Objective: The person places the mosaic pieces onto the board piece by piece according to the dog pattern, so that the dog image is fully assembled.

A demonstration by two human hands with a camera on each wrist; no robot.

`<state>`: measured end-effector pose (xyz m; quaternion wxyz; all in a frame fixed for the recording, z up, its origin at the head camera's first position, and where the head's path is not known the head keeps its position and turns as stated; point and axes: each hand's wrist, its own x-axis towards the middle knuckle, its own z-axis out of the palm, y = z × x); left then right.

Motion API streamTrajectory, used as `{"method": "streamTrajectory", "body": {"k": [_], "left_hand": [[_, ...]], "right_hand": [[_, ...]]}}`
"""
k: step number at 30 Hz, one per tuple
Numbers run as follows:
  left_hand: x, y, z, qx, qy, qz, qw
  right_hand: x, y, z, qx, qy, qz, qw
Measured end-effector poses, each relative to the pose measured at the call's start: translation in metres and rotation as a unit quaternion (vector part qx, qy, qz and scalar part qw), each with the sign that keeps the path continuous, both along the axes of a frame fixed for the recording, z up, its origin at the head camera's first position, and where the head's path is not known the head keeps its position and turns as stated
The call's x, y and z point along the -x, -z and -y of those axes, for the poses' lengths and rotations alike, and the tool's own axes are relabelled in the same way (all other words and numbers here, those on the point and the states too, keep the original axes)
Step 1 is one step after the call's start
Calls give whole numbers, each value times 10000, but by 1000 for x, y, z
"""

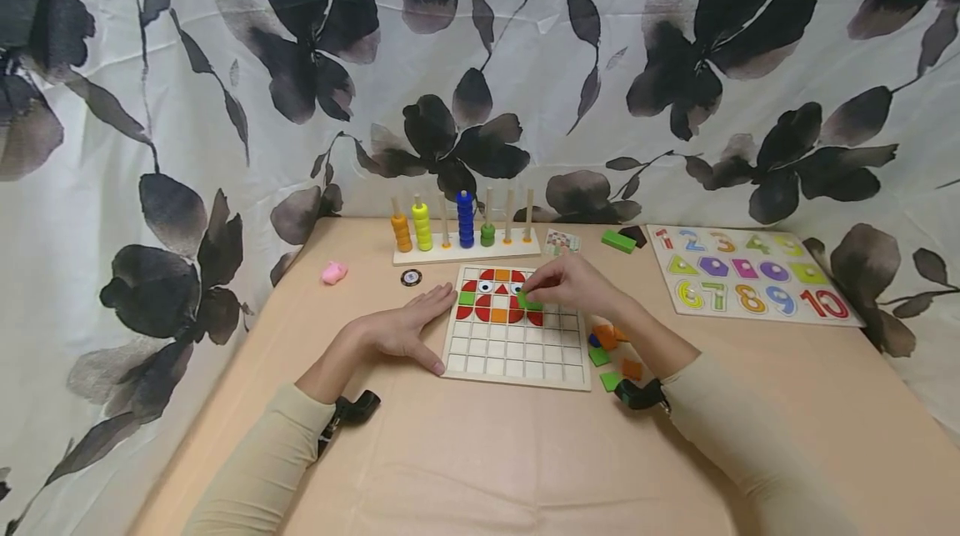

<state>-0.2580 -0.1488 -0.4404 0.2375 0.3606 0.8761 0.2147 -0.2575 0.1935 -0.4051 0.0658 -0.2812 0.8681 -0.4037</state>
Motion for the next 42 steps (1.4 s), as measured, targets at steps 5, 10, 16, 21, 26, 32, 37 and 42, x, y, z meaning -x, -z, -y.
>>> {"method": "streamTrajectory", "body": {"k": [5,10,16,21,26,32,37,42], "left_hand": [[0,1,-1,23,4,-36,10000],[1,1,-1,25,32,-26,10000],[1,2,0,5,31,-4,10000],[1,4,0,-17,45,4,10000],[1,5,0,-54,14,36,10000],[2,6,0,1,-13,42,10000],[3,5,0,28,-4,-1,10000],[2,4,0,23,-5,-49,10000]], "right_hand": [[-5,13,34,-225,-287,-39,9993],[-11,24,47,-462,-548,-446,9964],[-15,26,50,-866,-567,-844,9910],[-17,26,53,-1165,-589,-914,9872],[-17,30,54,-1273,-600,-1064,9843],[-17,21,39,-1100,-765,-782,9879],[-22,-2,-8,-681,-642,-447,9946],[-37,-17,-64,-368,-142,-152,9991]]}}
